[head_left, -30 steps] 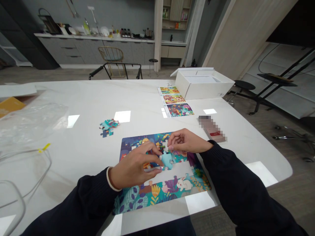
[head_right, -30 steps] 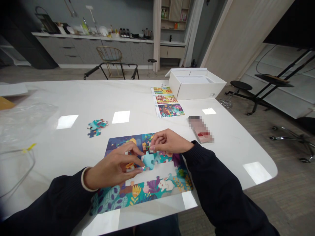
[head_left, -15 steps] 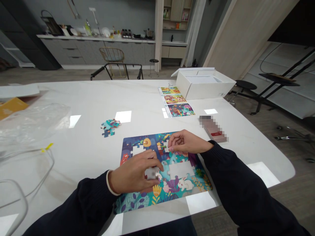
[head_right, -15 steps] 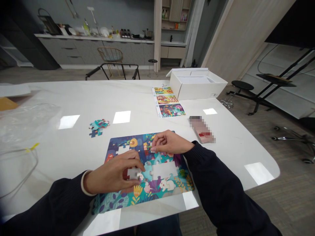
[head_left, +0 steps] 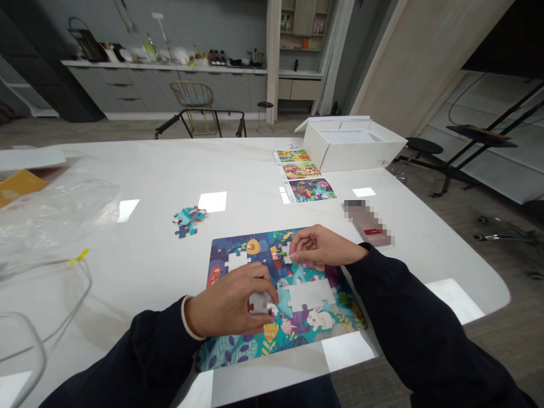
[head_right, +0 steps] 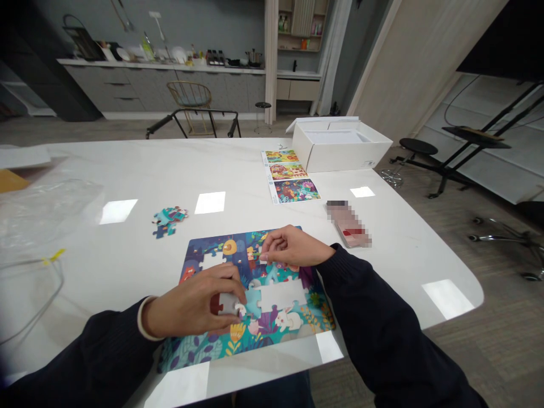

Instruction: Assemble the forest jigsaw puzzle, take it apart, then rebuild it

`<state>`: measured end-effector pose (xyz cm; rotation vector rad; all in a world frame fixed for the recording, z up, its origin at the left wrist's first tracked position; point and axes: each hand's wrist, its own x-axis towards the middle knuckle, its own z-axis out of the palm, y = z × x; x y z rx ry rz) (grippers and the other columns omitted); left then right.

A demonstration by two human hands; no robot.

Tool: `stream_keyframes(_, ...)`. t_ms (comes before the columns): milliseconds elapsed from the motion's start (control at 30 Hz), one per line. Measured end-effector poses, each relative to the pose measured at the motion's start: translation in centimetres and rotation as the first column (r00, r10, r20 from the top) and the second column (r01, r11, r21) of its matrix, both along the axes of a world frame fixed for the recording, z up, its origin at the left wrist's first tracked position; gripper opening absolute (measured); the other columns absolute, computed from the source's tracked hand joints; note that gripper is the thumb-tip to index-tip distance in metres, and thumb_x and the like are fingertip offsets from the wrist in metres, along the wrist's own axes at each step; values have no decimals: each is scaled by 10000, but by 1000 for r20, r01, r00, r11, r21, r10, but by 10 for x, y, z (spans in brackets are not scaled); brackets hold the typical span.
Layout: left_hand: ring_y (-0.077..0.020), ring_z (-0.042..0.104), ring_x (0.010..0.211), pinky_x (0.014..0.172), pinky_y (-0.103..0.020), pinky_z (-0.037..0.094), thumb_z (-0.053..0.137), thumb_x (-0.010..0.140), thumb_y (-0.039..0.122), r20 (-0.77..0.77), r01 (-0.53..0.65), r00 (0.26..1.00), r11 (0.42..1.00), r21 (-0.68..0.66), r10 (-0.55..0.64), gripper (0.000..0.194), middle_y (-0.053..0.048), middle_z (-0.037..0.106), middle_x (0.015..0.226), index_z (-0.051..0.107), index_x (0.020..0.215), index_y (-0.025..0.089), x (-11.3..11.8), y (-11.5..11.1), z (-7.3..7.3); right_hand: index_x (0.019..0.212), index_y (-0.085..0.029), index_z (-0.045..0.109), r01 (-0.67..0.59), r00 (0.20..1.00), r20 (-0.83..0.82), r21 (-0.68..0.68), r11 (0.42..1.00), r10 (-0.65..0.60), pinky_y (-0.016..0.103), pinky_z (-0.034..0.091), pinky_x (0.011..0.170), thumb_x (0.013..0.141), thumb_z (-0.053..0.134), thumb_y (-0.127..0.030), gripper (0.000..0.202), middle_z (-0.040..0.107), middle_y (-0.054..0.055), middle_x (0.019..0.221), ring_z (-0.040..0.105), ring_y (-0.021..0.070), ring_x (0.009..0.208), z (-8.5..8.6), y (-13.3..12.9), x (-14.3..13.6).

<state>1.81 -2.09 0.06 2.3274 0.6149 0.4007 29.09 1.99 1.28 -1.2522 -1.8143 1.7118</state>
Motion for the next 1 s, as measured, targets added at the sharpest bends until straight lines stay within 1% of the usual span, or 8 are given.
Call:
stream_keyframes(133, -191, 613, 882, 783, -303, 495, 836, 816, 246, 2, -19, 1000, 1000, 17, 19, 191, -43, 635, 954, 748, 982, 217, 2, 0, -4, 886, -149, 707, 6, 1000, 8, 1, 1000, -6, 152, 395, 345, 769, 826, -538, 424, 636, -27, 608, 536, 77, 440, 1, 0, -1)
stream_keyframes(333, -210, 622, 924, 836, -326, 515, 838, 825, 280, -3, -13, 1000, 998, 61, 13, 231, -61, 655, 998, 779, 1044, 235, 3, -1, -8, 908, -147, 712, -9, 1000, 18, 9, 1000, 9, 149, 413, 353, 793, 808, -532, 413, 652, -12, 654, 554, 80, 468, -2, 0, 1)
stream_keyframes(500, -226, 633, 978, 879, -347, 523, 828, 840, 283, -6, 10, 1000, 996, 88, -10, 235, -73, 671, 1052, 785, 1068, 243, 4, -1, -6, 906, -147, 709, -15, 1000, 15, 15, 1000, 15, 140, 395, 345, 802, 804, -526, 404, 649, -14, 653, 542, 71, 453, -3, 1, 1)
stream_keyframes(667, -236, 640, 989, 893, -359, 532, 803, 856, 279, -2, 36, 999, 992, 122, -36, 234, -84, 683, 1066, 782, 1087, 248, 3, 0, -3, 908, -149, 712, -15, 1000, 6, 10, 1000, 15, 148, 423, 347, 800, 809, -520, 399, 642, -23, 641, 536, 72, 447, -3, 0, 2)
stream_keyframes(800, -239, 640, 997, 908, -372, 526, 786, 870, 284, -12, 41, 999, 992, 116, -40, 220, -89, 683, 1071, 787, 1086, 240, 3, 0, -3, 910, -150, 709, -20, 1000, 12, 14, 1000, 20, 156, 440, 347, 813, 799, -515, 388, 643, -25, 640, 532, 72, 435, -2, 1, 2)
stream_keyframes(1000, -235, 639, 992, 910, -372, 520, 784, 870, 265, -7, 47, 999, 993, 110, -46, 220, -85, 680, 1070, 780, 1089, 242, 2, 0, -5, 913, -155, 712, -23, 1000, 10, 18, 1000, 23, 160, 433, 352, 795, 810, -542, 416, 640, -26, 635, 536, 77, 448, -3, 1, 1)
